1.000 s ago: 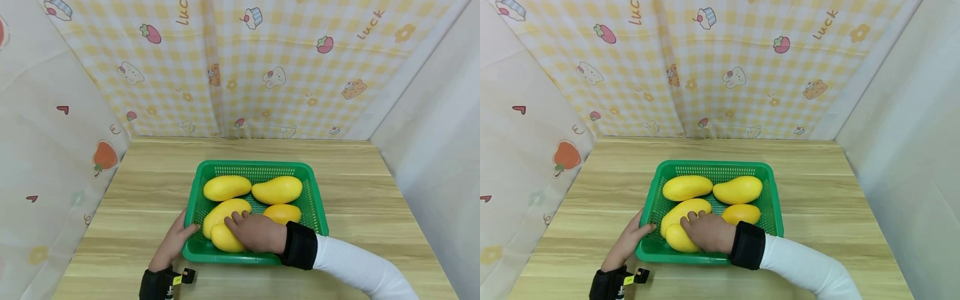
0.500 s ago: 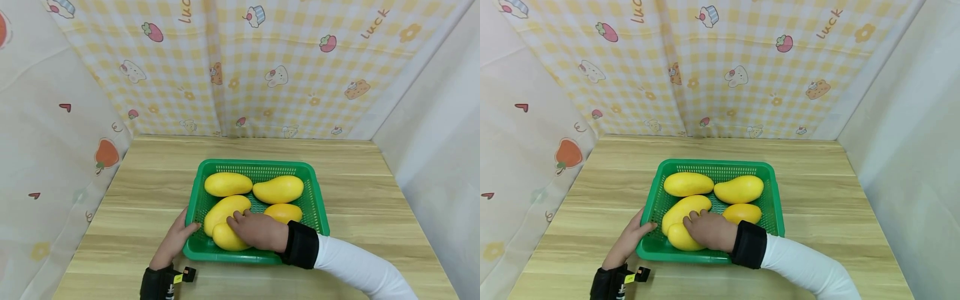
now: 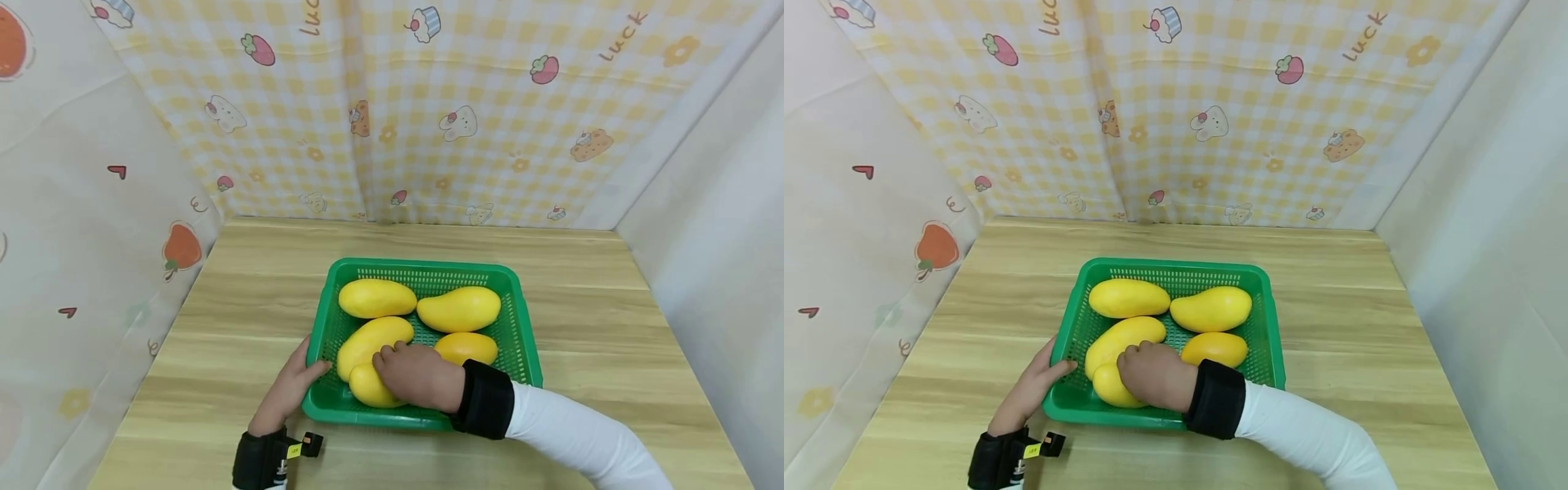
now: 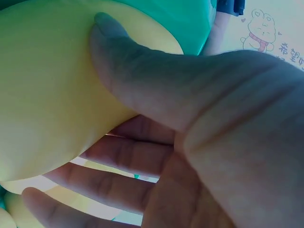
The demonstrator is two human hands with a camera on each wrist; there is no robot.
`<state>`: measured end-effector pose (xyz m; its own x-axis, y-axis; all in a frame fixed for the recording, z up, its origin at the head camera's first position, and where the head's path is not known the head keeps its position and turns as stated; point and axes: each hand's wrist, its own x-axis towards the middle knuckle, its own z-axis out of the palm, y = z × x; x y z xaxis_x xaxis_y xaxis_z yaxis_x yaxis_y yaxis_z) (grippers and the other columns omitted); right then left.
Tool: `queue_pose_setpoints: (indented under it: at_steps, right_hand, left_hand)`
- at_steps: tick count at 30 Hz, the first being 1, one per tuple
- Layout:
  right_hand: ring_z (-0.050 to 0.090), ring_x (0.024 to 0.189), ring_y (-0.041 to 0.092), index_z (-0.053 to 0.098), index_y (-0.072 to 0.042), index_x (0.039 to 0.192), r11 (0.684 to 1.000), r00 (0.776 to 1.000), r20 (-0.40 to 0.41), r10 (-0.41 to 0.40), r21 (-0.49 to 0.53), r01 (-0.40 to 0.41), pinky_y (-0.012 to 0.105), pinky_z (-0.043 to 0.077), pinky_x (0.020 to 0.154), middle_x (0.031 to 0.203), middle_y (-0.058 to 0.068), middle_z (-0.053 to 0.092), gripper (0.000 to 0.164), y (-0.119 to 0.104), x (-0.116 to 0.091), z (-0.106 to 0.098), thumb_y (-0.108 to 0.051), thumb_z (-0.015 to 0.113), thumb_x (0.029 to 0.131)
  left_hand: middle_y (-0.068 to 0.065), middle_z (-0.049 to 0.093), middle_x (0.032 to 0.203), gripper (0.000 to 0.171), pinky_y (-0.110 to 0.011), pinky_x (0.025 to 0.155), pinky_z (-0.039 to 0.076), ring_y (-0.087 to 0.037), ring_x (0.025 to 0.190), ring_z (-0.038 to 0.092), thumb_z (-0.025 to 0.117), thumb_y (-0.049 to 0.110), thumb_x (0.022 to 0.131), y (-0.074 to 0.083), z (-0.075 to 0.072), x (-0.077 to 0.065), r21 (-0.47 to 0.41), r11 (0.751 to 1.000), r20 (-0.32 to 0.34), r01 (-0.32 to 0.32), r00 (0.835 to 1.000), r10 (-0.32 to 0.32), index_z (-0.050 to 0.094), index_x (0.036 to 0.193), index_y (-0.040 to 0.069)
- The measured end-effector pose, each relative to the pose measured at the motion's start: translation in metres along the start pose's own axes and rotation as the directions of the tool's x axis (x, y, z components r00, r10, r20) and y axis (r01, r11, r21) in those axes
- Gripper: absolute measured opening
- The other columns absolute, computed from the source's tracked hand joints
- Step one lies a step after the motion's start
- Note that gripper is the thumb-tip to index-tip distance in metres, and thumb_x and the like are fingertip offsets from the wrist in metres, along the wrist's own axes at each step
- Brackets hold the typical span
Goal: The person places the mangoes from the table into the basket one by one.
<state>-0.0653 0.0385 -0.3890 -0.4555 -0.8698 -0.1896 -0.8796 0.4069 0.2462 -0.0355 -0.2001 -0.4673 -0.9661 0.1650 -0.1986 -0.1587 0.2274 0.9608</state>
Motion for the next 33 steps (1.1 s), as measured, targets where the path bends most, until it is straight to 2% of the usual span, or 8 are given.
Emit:
queue_pose_setpoints:
  at_steps: [5, 8, 18, 23, 30, 33]
  right_hand:
    - [0.047, 0.063, 0.011, 0.063, -0.016, 0.103, 0.996, 0.998, -0.061, 0.029, -0.083, -0.034, 0.020, 0.038, 0.046, 0.082, -0.001, 0.054, 0.014, -0.006, 0.007, 0.002, -0.027, 0.059, 0.095]
    - [0.046, 0.061, 0.012, 0.062, -0.016, 0.101, 0.992, 0.996, -0.067, 0.050, -0.116, -0.058, 0.020, 0.037, 0.044, 0.080, -0.001, 0.052, 0.013, -0.010, 0.010, 0.002, -0.028, 0.059, 0.095]
    - [0.051, 0.058, 0.010, 0.064, -0.020, 0.087, 0.959, 0.989, -0.128, 0.079, -0.261, -0.110, 0.019, 0.041, 0.050, 0.069, -0.003, 0.053, 0.013, -0.022, 0.019, -0.001, -0.032, 0.062, 0.092]
    - [0.050, 0.057, 0.009, 0.063, -0.020, 0.082, 0.956, 0.992, -0.104, 0.076, -0.273, -0.102, 0.019, 0.041, 0.049, 0.067, -0.004, 0.052, 0.012, -0.025, 0.024, -0.003, -0.030, 0.064, 0.090]
    - [0.049, 0.057, 0.009, 0.063, -0.019, 0.079, 0.960, 1.000, -0.017, 0.017, -0.278, -0.021, 0.020, 0.041, 0.050, 0.067, -0.003, 0.053, 0.016, -0.025, 0.027, -0.011, -0.030, 0.063, 0.090]
    - [0.049, 0.057, 0.008, 0.063, -0.019, 0.080, 0.974, 1.000, 0.002, 0.014, -0.226, -0.013, 0.020, 0.042, 0.051, 0.068, -0.004, 0.052, 0.015, -0.026, 0.029, -0.011, -0.030, 0.063, 0.091]
  left_hand:
    - [-0.017, 0.051, 0.123, 0.059, -0.036, 0.082, 0.048, -0.028, 0.100, 0.054, 0.052, 0.009, 0.092, 0.002, -0.001, 0.001, 0.006, 1.000, -0.011, 0.022, 1.000, -0.022, 0.030, 0.146, 0.010]
    - [-0.016, 0.051, 0.124, 0.059, -0.036, 0.083, 0.047, -0.028, 0.101, 0.054, 0.052, 0.009, 0.092, 0.003, 0.000, 0.003, 0.002, 1.000, -0.005, 0.031, 0.999, -0.031, 0.030, 0.147, 0.011]
    - [-0.017, 0.052, 0.123, 0.058, -0.035, 0.079, 0.049, -0.030, 0.099, 0.056, 0.050, 0.006, 0.092, 0.002, 0.002, 0.005, -0.029, 0.999, 0.007, -0.019, 1.000, 0.019, 0.031, 0.146, 0.008]
    - [-0.019, 0.051, 0.124, 0.059, -0.035, 0.079, 0.051, -0.031, 0.099, 0.057, 0.049, 0.006, 0.092, 0.002, 0.001, 0.005, -0.043, 0.998, 0.030, -0.034, 0.999, 0.036, 0.029, 0.147, 0.008]
    - [-0.019, 0.051, 0.124, 0.058, -0.035, 0.079, 0.051, -0.030, 0.099, 0.057, 0.050, 0.005, 0.091, 0.002, 0.000, 0.002, -0.050, 0.998, 0.024, -0.024, 0.999, 0.026, 0.030, 0.146, 0.009]
    - [-0.020, 0.049, 0.126, 0.061, -0.035, 0.079, 0.051, -0.031, 0.100, 0.057, 0.050, 0.005, 0.090, 0.001, 0.001, -0.001, -0.055, 0.998, 0.033, -0.011, 0.999, 0.013, 0.028, 0.147, 0.008]
